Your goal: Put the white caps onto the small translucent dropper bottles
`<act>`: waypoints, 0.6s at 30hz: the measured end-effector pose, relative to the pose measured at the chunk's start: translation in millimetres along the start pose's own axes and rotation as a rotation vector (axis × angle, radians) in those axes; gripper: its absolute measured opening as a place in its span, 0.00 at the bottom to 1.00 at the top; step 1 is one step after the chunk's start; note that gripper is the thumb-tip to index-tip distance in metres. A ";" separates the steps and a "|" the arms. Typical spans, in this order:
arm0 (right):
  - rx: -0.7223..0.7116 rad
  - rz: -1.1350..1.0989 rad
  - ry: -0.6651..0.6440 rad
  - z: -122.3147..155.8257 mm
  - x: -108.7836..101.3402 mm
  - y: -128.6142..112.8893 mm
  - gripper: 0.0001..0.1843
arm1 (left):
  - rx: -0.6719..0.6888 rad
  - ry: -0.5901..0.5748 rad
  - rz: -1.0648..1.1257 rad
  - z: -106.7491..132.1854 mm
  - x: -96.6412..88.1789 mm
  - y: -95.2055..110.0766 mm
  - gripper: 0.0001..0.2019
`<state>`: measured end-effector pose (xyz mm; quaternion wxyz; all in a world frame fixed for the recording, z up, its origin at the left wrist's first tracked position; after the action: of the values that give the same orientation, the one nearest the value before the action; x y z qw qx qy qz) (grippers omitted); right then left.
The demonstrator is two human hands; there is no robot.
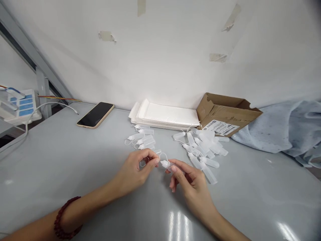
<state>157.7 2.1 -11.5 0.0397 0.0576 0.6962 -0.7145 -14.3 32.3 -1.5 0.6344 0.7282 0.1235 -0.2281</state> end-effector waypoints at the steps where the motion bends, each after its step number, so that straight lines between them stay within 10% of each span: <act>1: 0.002 -0.006 0.000 -0.3 -0.2 -0.4 0.15 | 0.004 -0.006 -0.001 -0.4 -0.5 -0.1 0.11; 18: 0.009 0.144 -0.069 -12.5 -19.2 -11.8 0.17 | 0.010 -0.181 0.006 -12.8 -21.9 5.3 0.13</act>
<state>175.4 14.5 2.5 0.1147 0.0827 0.6852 -0.7145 -28.6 46.4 15.0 0.6402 0.7080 0.0625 -0.2915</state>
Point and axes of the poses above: each hand's wrist, its own z-axis away from the middle knuckle, its own x-axis out of the palm, y = z × x, the point moved 1 cm from there along -z, towards the middle knuckle, and after that the axes turned 9 degrees about y, right-handed, at the moved point
